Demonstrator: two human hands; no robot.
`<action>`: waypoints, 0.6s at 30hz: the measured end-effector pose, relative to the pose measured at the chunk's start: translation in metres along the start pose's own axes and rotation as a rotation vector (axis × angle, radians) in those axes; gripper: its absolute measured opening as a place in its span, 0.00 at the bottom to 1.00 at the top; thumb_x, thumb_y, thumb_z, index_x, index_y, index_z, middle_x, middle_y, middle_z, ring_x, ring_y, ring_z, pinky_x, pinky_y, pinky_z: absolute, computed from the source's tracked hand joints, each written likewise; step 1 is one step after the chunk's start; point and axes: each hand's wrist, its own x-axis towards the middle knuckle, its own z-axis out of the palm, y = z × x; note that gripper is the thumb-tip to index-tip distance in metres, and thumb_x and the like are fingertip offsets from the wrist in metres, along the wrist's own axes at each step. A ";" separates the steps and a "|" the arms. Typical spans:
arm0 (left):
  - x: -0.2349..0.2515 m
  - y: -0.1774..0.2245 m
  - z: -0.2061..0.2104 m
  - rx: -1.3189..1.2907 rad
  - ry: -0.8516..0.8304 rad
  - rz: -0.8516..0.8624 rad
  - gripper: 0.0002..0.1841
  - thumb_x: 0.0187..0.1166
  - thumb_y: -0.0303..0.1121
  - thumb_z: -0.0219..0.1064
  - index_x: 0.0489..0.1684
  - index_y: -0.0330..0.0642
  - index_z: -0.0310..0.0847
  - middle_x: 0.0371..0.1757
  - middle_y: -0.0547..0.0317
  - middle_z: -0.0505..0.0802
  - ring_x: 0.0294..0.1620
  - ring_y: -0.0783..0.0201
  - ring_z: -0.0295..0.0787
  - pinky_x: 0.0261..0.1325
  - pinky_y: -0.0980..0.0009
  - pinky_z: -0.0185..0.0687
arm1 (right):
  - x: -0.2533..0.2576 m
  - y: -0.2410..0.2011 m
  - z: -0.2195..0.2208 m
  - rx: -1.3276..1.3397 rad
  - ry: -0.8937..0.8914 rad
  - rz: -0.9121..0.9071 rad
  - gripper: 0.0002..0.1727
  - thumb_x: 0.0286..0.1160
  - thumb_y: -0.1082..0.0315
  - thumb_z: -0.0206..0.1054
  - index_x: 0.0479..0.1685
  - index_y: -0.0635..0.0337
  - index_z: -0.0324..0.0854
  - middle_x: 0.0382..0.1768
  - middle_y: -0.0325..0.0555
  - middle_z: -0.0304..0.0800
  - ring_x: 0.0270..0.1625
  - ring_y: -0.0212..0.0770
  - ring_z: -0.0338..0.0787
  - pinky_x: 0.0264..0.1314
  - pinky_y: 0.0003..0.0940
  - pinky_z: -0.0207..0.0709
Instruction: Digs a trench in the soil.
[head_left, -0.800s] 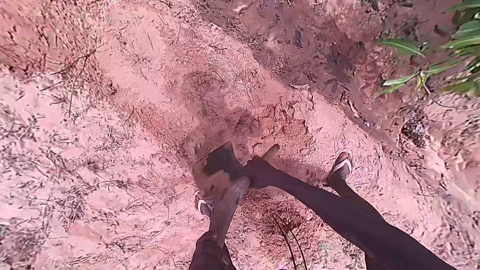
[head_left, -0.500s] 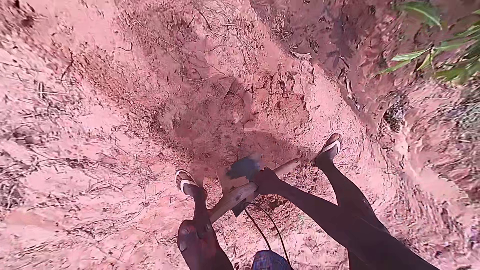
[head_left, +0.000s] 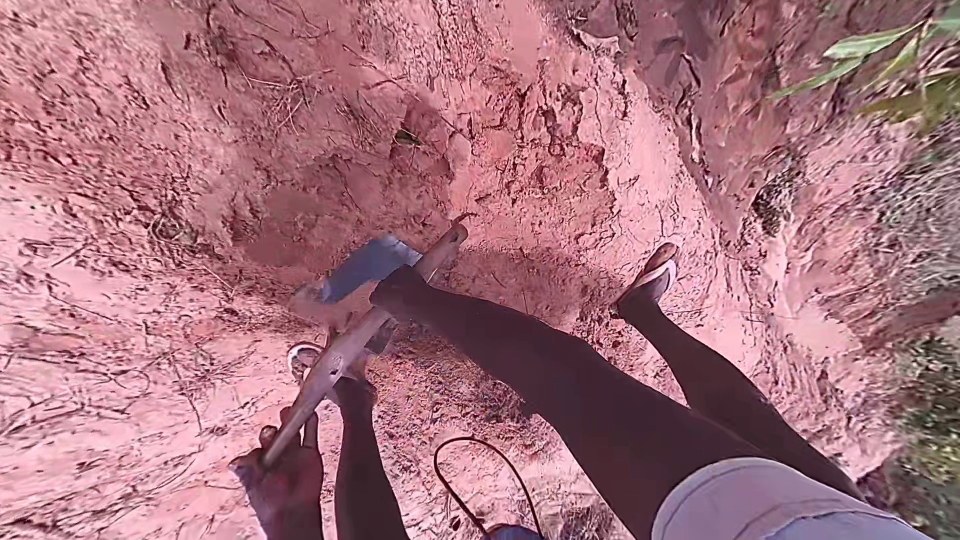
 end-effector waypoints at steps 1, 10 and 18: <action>0.004 -0.034 0.041 -0.025 -0.048 -0.020 0.27 0.94 0.53 0.24 0.52 0.49 0.69 0.54 0.60 0.91 0.62 0.55 0.89 0.65 0.47 0.84 | -0.010 0.042 -0.019 -0.101 0.024 0.028 0.15 0.82 0.72 0.62 0.62 0.58 0.87 0.58 0.58 0.91 0.65 0.61 0.88 0.64 0.65 0.77; 0.058 -0.137 0.188 -0.008 -0.328 -0.286 0.25 0.95 0.53 0.31 0.74 0.46 0.60 0.71 0.52 0.82 0.71 0.55 0.83 0.72 0.54 0.79 | -0.067 0.208 -0.073 -0.326 0.162 0.287 0.21 0.70 0.64 0.72 0.63 0.58 0.84 0.57 0.65 0.89 0.63 0.71 0.85 0.59 0.72 0.74; 0.007 -0.102 0.162 0.068 -0.305 -0.213 0.25 0.95 0.51 0.29 0.65 0.41 0.64 0.55 0.51 0.90 0.57 0.54 0.91 0.64 0.54 0.88 | -0.133 0.166 -0.023 -0.057 0.189 0.371 0.19 0.72 0.69 0.73 0.63 0.55 0.84 0.53 0.58 0.92 0.62 0.63 0.88 0.65 0.67 0.74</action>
